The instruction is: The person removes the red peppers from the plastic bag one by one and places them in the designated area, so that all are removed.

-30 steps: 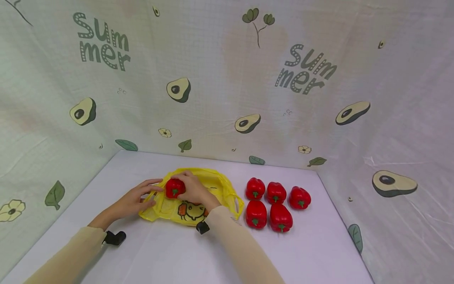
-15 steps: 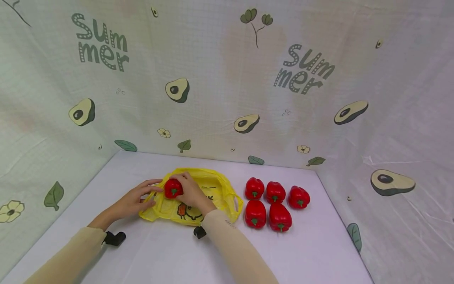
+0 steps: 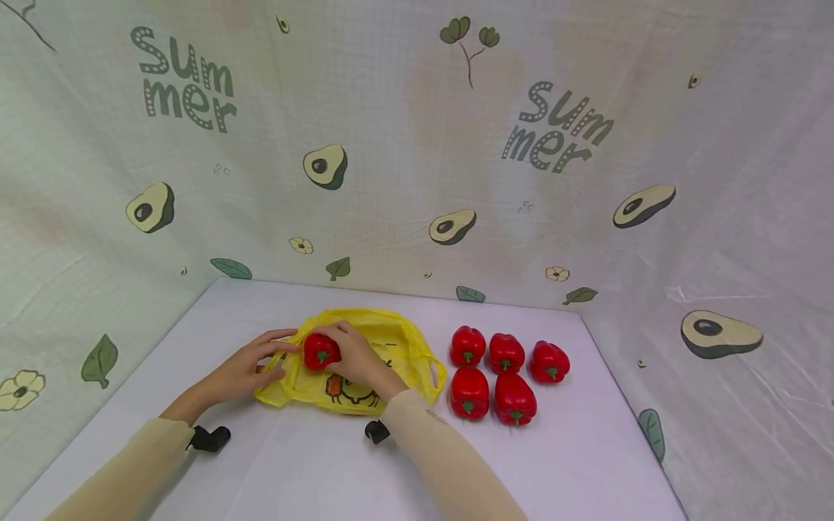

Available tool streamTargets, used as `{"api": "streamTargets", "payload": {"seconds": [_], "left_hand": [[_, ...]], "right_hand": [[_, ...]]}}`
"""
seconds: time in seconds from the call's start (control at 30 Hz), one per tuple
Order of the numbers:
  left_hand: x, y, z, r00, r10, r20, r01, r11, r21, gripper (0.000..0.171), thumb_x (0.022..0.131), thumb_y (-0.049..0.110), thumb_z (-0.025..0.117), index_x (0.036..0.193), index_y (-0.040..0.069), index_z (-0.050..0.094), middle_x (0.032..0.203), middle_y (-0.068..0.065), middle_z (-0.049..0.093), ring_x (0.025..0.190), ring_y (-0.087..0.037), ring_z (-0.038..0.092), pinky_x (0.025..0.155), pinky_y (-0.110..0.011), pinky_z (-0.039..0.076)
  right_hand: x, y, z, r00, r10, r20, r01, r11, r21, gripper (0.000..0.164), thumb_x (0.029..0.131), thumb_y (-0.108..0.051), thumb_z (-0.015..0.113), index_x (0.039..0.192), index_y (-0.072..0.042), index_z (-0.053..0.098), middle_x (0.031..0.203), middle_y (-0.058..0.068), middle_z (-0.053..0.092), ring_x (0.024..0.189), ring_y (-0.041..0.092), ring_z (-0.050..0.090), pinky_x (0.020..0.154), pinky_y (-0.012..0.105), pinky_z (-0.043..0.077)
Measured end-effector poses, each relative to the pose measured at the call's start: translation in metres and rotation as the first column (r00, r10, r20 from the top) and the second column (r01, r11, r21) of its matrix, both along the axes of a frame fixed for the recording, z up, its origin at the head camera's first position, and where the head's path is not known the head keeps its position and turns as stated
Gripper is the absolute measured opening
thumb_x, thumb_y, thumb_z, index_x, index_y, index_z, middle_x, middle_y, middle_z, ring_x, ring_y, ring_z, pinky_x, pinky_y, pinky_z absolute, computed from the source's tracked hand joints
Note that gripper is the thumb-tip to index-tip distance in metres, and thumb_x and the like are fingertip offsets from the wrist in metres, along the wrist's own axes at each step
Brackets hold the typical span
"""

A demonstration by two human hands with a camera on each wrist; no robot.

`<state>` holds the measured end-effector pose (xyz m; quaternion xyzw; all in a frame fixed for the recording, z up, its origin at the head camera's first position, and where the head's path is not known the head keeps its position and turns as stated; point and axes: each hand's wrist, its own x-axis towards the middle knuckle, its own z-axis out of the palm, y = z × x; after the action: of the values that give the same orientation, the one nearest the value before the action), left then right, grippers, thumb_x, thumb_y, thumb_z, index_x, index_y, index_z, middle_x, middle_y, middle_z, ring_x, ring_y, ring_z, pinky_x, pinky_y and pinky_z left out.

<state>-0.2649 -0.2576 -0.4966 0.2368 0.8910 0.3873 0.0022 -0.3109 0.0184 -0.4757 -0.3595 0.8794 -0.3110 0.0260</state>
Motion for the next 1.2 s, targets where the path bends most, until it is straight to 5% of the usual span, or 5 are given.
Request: {"api": "streamTargets", "payload": {"seconds": [0.5, 0.73, 1.2], "left_hand": [[0.002, -0.003, -0.003, 1.0, -0.01, -0.004, 0.01, 1.0, 0.019, 0.04, 0.099, 0.008, 0.075, 0.138, 0.01, 0.067, 0.167, -0.011, 0.038, 0.149, -0.047, 0.041, 0.1, -0.069, 0.053], [0.001, -0.002, -0.004, 1.0, -0.012, -0.007, 0.012, 1.0, 0.023, 0.04, 0.1, 0.01, 0.074, 0.139, 0.011, 0.066, 0.168, -0.009, 0.037, 0.15, -0.046, 0.039, 0.102, -0.069, 0.052], [0.003, -0.003, -0.002, 1.0, -0.001, -0.009, 0.001, 1.0, 0.009, 0.039, 0.1, 0.01, 0.074, 0.138, 0.012, 0.067, 0.169, -0.009, 0.037, 0.151, -0.046, 0.038, 0.103, -0.066, 0.053]], "right_hand": [[0.015, 0.034, 0.028, 0.998, 0.047, 0.048, -0.048, 0.998, 0.029, 0.072, 0.092, -0.01, 0.084, 0.155, -0.024, 0.052, 0.147, 0.005, 0.054, 0.13, 0.02, 0.059, 0.106, 0.032, 0.055], [0.024, 0.061, 0.044, 0.997, 0.042, 0.071, -0.039, 0.999, -0.033, 0.07, 0.092, -0.007, 0.083, 0.154, -0.022, 0.054, 0.148, 0.006, 0.052, 0.133, 0.024, 0.056, 0.1, 0.035, 0.059], [0.03, 0.129, 0.064, 0.994, -0.088, 0.069, 0.094, 0.992, -0.08, 0.074, 0.087, -0.004, 0.087, 0.151, -0.024, 0.056, 0.146, 0.002, 0.055, 0.13, 0.025, 0.06, 0.096, 0.038, 0.062]]}}
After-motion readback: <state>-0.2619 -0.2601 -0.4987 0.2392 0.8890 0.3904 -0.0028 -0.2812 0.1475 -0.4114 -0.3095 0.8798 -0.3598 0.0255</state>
